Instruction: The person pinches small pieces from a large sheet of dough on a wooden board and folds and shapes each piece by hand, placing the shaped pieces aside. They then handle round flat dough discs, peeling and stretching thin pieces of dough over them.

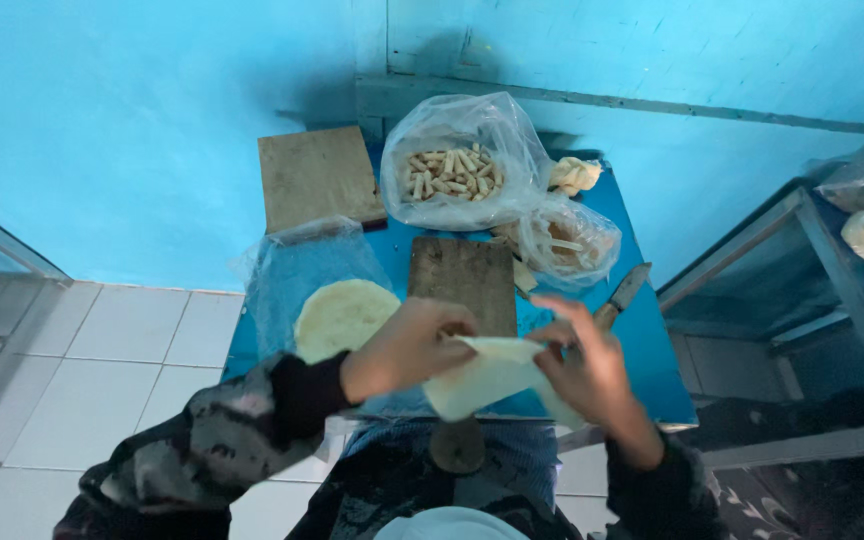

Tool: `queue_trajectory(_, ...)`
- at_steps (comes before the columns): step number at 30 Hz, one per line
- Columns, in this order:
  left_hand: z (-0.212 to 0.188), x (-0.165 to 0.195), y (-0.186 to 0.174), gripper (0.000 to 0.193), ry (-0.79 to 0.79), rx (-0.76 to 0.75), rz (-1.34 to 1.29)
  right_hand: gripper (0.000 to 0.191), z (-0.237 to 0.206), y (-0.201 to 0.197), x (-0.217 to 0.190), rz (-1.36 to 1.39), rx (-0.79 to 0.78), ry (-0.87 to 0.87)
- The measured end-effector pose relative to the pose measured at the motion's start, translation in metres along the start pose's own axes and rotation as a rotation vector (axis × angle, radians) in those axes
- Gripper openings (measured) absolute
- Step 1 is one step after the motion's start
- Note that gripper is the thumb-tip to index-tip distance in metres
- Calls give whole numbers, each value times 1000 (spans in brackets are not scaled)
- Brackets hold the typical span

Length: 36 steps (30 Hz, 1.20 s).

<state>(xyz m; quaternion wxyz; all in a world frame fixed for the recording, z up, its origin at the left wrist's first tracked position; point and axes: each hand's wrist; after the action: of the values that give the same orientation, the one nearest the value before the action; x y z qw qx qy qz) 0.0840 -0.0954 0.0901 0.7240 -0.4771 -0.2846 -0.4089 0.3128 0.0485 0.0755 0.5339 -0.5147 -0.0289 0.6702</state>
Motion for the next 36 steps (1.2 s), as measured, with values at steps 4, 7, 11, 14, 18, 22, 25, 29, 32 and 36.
queue_trajectory(4, 39, -62, -6, 23, -64, 29, 165, 61, 52, 9, 24, 92, -220, 28)
queue_trajectory(7, 60, -89, -11, 28, -191, 21, 467, 60, 86, 35, 38, -99, -333, 173)
queue_trajectory(11, 67, -90, -17, 23, -182, 99, 540, 49, 113, 52, 50, -135, -254, -74)
queue_trajectory(14, 66, -87, -20, 20, -218, 107, 633, 46, 121, 55, 46, -271, -250, 24)
queue_trajectory(18, 62, -82, -15, 35, -34, 193, 767, 49, 121, 46, 42, -383, -217, 67)
queue_trajectory(22, 66, -88, -10, 21, -43, 39, 686, 46, 116, 9, 25, -201, -303, 159)
queue_trajectory(25, 75, -94, -10, 26, 59, 69, 888, 48, 115, -16, 13, 68, -362, 194)
queue_trajectory(29, 81, -89, -7, 35, 21, -81, 228, 56, 112, -27, 7, 482, -471, 134)
queue_trajectory(32, 76, -74, 4, 44, 45, -223, -380, 64, 102, -28, 5, 665, -535, 129)
queue_trajectory(36, 69, -54, -3, 35, 109, -270, -200, 76, 91, -26, 0, 738, -527, 72)
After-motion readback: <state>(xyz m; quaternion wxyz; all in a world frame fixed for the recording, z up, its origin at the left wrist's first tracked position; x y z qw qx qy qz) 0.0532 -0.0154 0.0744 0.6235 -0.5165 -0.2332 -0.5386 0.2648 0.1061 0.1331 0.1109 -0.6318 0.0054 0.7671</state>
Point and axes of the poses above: each hand's wrist, its own z-axis towards the middle knuckle, its own y-axis out of the palm, x = y × z, and after that the axes turned 1 degree about x, right-handed
